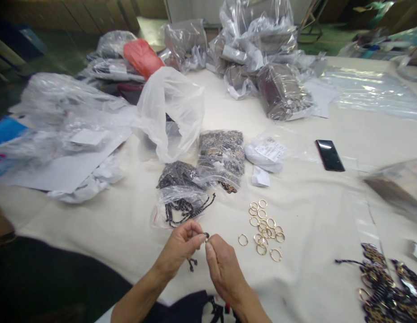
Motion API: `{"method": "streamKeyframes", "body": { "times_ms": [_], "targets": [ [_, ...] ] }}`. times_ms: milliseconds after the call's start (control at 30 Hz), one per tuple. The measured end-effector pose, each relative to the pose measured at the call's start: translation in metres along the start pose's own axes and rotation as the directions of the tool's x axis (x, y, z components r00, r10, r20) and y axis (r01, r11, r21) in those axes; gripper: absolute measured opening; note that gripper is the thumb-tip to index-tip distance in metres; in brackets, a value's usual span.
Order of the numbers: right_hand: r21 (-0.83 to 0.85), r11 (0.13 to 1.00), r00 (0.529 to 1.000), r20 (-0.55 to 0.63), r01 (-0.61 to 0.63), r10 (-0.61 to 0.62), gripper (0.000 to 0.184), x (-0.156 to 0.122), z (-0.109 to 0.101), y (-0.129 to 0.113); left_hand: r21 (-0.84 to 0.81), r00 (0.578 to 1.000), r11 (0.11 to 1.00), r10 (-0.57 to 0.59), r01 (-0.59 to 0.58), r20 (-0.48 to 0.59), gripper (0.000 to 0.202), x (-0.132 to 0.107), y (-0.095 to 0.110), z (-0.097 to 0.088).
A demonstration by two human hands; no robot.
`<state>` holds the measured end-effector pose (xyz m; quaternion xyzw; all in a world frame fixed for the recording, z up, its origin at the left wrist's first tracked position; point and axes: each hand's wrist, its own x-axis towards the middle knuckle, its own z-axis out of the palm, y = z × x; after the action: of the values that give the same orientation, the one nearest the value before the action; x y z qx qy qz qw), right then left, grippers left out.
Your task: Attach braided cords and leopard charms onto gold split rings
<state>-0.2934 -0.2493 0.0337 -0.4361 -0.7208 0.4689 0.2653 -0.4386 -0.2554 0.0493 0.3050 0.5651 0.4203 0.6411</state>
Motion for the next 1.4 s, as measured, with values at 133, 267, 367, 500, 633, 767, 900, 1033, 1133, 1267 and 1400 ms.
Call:
{"method": "streamKeyframes", "body": {
  "times_ms": [133,267,367,500,633,767,900,1033,1133,1267,1400],
  "targets": [
    [0.01,0.999,0.998,-0.023,-0.05,0.05,0.03,0.001,0.001,0.001,-0.131,0.996,0.989,-0.056,0.064,0.067,0.022,0.0,-0.006,-0.006],
    [0.01,0.999,0.999,0.002,-0.044,0.044,0.03,0.003,-0.002,0.0,-0.095,0.997,0.994,-0.049,0.055,0.063,0.023,0.0,-0.007,-0.005],
    [0.023,0.999,0.999,0.021,-0.048,0.048,0.031,0.002,-0.003,-0.002,-0.049,0.998,0.998,-0.039,0.041,0.046,0.022,0.002,-0.006,-0.002],
    [-0.025,0.998,0.996,0.067,-0.059,0.061,0.029,0.003,-0.006,-0.002,0.079,0.999,0.996,0.044,-0.044,0.006,0.016,0.0,-0.001,0.001],
    [-0.122,0.993,0.993,0.117,0.003,0.011,0.023,0.007,-0.011,-0.002,0.431,0.968,0.868,0.243,-0.247,0.064,0.011,-0.004,0.006,-0.003],
    [0.151,0.983,0.992,0.087,-0.109,0.096,0.031,0.004,-0.012,-0.005,0.644,0.884,0.621,0.416,-0.448,0.215,0.02,-0.005,0.005,-0.008],
    [0.742,0.574,0.935,0.228,-0.347,0.271,0.037,-0.003,-0.012,-0.004,0.561,0.89,0.693,0.39,-0.453,0.237,0.02,-0.001,-0.003,-0.007],
    [0.792,0.503,0.916,0.168,-0.345,0.364,0.04,-0.006,-0.019,0.009,0.47,0.866,0.731,0.459,-0.494,0.196,0.018,0.025,0.005,0.001],
    [0.604,0.704,0.916,0.123,-0.374,0.382,0.043,-0.007,-0.025,0.019,0.669,0.816,0.547,0.556,-0.503,0.158,0.02,0.067,0.017,0.01],
    [0.517,0.775,0.929,0.144,-0.364,0.341,0.043,-0.01,-0.02,0.025,0.847,0.841,0.314,0.48,-0.429,0.248,0.02,0.132,0.013,0.029],
    [0.566,0.734,0.923,0.159,-0.375,0.349,0.043,-0.014,-0.012,0.026,0.878,0.859,0.172,0.358,-0.447,0.367,0.028,0.168,-0.006,0.034]
  ]
}}
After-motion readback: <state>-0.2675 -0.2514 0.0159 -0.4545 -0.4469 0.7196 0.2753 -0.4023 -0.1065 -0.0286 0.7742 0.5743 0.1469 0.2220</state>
